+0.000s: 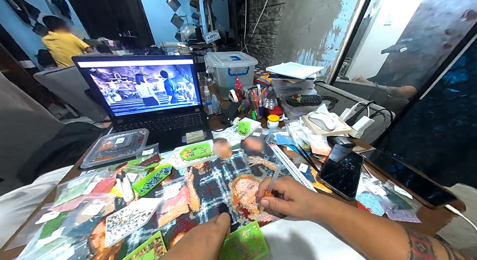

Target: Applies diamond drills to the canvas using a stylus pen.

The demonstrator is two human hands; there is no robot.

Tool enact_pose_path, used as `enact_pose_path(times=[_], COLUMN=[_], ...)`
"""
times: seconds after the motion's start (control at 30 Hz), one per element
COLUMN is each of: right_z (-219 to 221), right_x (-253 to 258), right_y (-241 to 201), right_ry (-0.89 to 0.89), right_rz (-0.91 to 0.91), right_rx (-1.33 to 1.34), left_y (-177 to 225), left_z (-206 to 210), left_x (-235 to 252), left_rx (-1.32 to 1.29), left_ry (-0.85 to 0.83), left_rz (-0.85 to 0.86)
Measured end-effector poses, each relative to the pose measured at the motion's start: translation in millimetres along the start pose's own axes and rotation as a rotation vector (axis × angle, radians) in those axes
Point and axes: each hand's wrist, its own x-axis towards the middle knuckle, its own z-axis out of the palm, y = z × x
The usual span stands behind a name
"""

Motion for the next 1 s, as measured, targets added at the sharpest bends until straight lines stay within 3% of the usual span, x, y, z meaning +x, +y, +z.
enact_pose_path(times=[1.0], right_z=[7.2], right_x=[3.4], right_y=[3.3], right_ry=[0.089], right_rz=[0.031], right_rx=[-0.023], left_y=[-1.1], left_z=[0.8], left_x=[-0.5], left_rx=[-0.008], left_ry=[0.007], left_rz=[-0.012])
